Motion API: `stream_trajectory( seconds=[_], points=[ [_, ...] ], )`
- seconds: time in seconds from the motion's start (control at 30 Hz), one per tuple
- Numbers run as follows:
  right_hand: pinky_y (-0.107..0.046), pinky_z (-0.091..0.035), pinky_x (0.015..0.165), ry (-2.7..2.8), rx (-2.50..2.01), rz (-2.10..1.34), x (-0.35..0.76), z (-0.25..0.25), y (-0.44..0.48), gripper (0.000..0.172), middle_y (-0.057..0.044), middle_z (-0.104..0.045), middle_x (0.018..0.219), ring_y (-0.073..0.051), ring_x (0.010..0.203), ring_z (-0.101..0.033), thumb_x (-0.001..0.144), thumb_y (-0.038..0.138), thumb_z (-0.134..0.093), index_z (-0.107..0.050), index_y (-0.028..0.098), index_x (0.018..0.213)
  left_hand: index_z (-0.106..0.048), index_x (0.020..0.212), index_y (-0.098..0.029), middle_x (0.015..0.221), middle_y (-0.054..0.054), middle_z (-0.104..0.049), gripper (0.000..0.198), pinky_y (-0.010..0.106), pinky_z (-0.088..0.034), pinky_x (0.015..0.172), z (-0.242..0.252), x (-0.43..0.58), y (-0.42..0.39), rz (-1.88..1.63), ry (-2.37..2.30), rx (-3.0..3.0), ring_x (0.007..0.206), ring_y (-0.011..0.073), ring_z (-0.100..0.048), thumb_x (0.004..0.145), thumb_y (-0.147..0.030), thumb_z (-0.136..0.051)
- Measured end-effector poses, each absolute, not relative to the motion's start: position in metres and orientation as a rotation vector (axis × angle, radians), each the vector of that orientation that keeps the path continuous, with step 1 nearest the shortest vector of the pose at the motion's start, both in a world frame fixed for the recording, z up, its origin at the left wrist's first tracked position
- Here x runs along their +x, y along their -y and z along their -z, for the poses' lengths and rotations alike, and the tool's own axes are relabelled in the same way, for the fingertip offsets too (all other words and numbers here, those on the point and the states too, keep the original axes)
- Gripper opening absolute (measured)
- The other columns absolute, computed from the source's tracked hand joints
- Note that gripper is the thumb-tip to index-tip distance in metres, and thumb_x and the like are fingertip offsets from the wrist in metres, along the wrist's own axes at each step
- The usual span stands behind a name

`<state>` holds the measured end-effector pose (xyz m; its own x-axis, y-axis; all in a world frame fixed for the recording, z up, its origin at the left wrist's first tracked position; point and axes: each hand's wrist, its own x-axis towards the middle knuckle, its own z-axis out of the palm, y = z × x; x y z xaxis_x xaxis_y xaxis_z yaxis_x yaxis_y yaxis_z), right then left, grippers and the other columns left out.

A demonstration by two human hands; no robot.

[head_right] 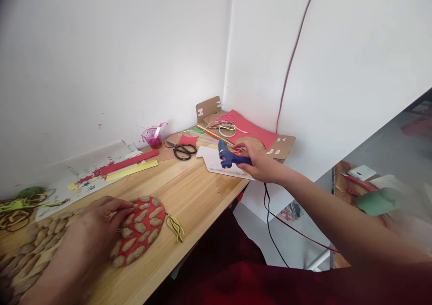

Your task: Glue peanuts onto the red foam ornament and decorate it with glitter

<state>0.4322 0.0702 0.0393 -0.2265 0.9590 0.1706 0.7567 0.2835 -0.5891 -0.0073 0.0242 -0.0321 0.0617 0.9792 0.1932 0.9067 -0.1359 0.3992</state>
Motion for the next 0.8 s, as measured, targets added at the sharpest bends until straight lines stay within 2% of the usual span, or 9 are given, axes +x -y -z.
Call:
stream_trajectory(
  seconds=[0.07, 0.23, 0.37, 0.53, 0.8],
  points=[
    [-0.047, -0.047, 0.100, 2.220, -1.514, -0.505, 0.428, -0.035, -0.073, 0.048, -0.012, -0.071, 0.124, -0.035, 0.124, -0.058, 0.087, 0.031, -0.064, -0.047, 0.024, 0.131, -0.075, 0.085, -0.026, 0.098, 0.007, -0.073, 0.033, 0.040, -0.050, 0.086, 0.031, -0.006, -0.024, -0.638, -1.941, 2.160, 0.092, 0.0260, -0.066, 0.092, -0.040, -0.047],
    [-0.047, -0.048, 0.095, 2.286, -1.505, -0.567, 0.419, -0.023, -0.085, 0.035, -0.012, -0.074, 0.116, -0.032, 0.105, -0.067, 0.090, 0.027, -0.056, -0.045, 0.024, 0.123, -0.074, 0.086, -0.026, 0.098, 0.006, -0.072, 0.031, 0.041, -0.049, 0.087, 0.031, -0.007, -0.024, -0.621, -1.939, 2.156, 0.095, 0.0265, -0.065, 0.092, -0.040, -0.047],
    [-0.046, -0.049, 0.095, 2.279, -1.516, -0.535, 0.420, -0.018, -0.094, 0.033, -0.013, -0.073, 0.120, -0.032, 0.108, -0.067, 0.089, 0.026, -0.057, -0.046, 0.023, 0.120, -0.073, 0.087, -0.026, 0.098, 0.006, -0.071, 0.030, 0.041, -0.048, 0.087, 0.034, -0.010, -0.024, -0.612, -1.925, 2.180, 0.096, 0.0266, -0.064, 0.093, -0.039, -0.047],
    [-0.045, -0.049, 0.095, 2.272, -1.531, -0.574, 0.422, -0.012, -0.100, 0.035, -0.009, -0.075, 0.118, -0.030, 0.107, -0.068, 0.088, 0.024, -0.060, -0.047, 0.025, 0.120, -0.073, 0.085, -0.025, 0.097, 0.007, -0.071, 0.030, 0.041, -0.048, 0.087, 0.034, -0.010, -0.024, -0.616, -1.910, 2.169, 0.095, 0.0269, -0.064, 0.092, -0.038, -0.047],
    [-0.045, -0.046, 0.102, 2.255, -1.534, -0.567, 0.419, -0.007, -0.106, 0.037, -0.011, -0.073, 0.120, -0.032, 0.115, -0.067, 0.083, 0.020, -0.063, -0.052, 0.025, 0.118, -0.073, 0.085, -0.026, 0.096, 0.007, -0.072, 0.030, 0.040, -0.049, 0.086, 0.031, -0.007, -0.023, -0.645, -1.915, 2.161, 0.093, 0.0263, -0.065, 0.092, -0.039, -0.047]
  ],
)
